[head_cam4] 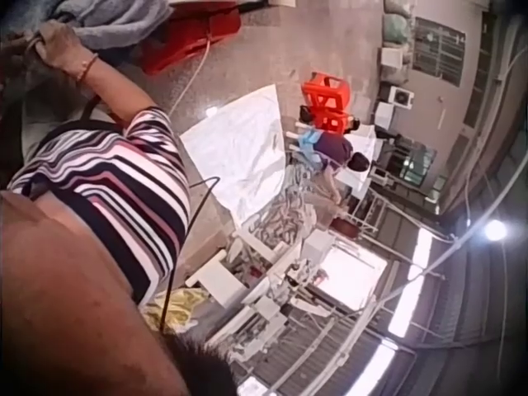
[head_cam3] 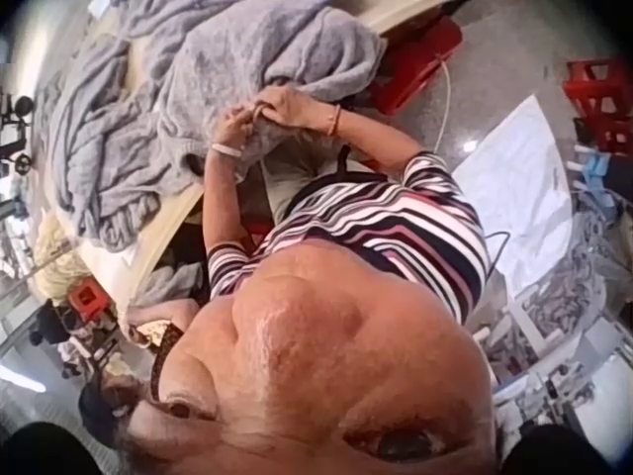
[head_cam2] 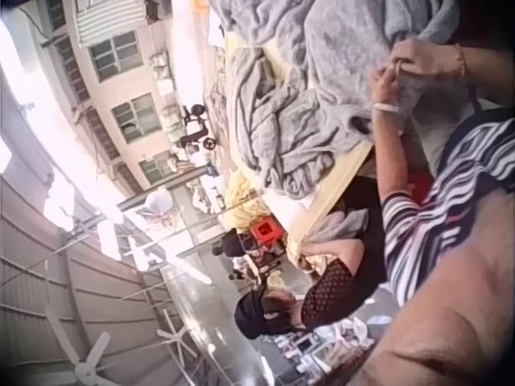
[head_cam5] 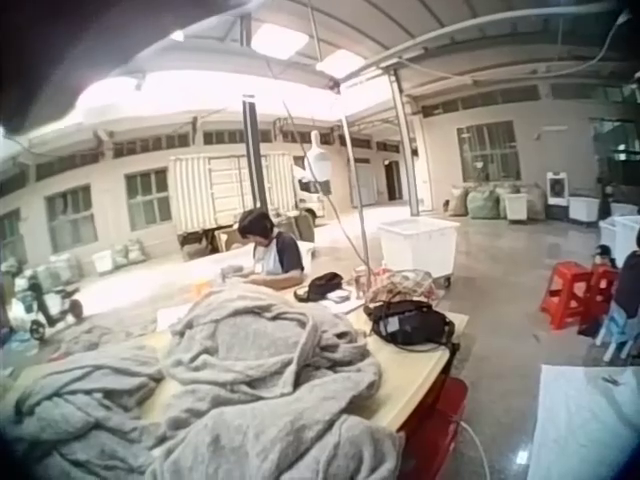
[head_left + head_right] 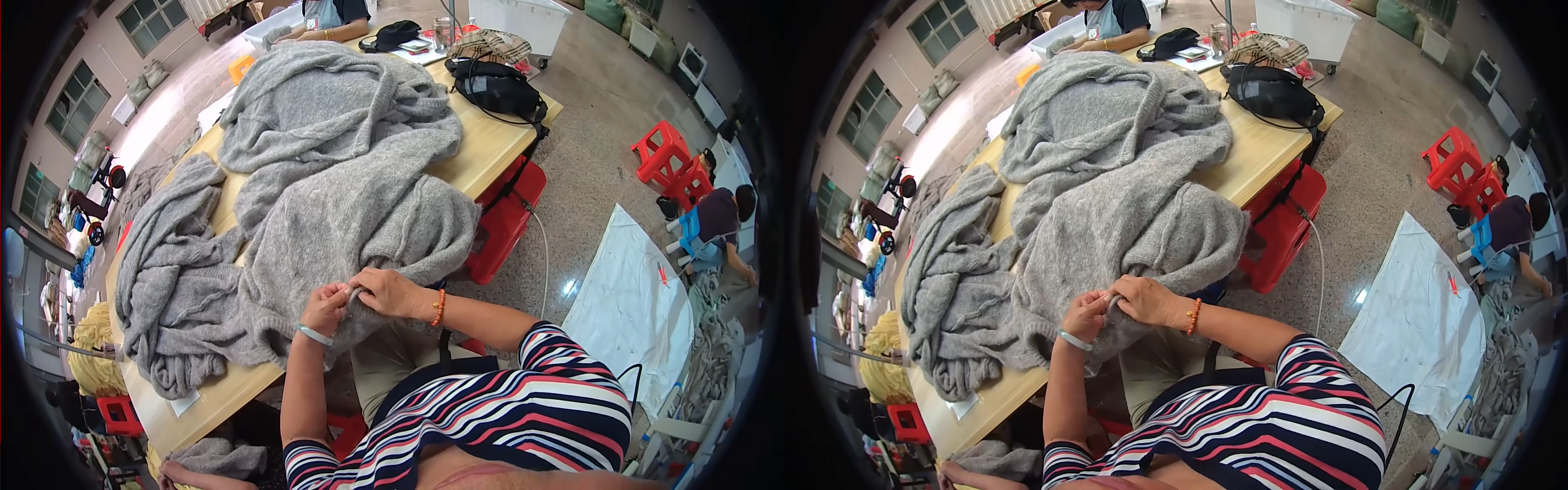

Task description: Inspect sweaters for defects and loose threads on a factory table.

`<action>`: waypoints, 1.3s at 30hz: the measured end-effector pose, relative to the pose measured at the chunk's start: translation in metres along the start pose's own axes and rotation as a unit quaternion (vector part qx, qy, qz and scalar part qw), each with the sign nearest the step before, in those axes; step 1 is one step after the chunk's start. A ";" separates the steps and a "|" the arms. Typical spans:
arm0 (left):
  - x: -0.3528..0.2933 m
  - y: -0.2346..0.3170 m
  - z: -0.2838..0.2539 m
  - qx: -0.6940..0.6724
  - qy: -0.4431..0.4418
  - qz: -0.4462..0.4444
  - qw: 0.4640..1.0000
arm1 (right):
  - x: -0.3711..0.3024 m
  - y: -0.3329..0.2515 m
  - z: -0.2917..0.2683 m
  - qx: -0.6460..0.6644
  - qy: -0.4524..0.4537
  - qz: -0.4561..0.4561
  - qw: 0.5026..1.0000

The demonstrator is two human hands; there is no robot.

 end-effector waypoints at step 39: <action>-0.015 -0.019 0.017 0.294 0.194 0.260 0.899 | 0.009 0.022 -0.004 0.125 -0.135 0.235 0.954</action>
Point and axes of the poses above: each hand's wrist, its own x-axis towards the middle knuckle, its own z-axis out of the palm, y = z × x, the point moved 3 cm from there along x, towards the middle knuckle, and after that the axes turned 4 degrees about x, right-handed, at the moved point
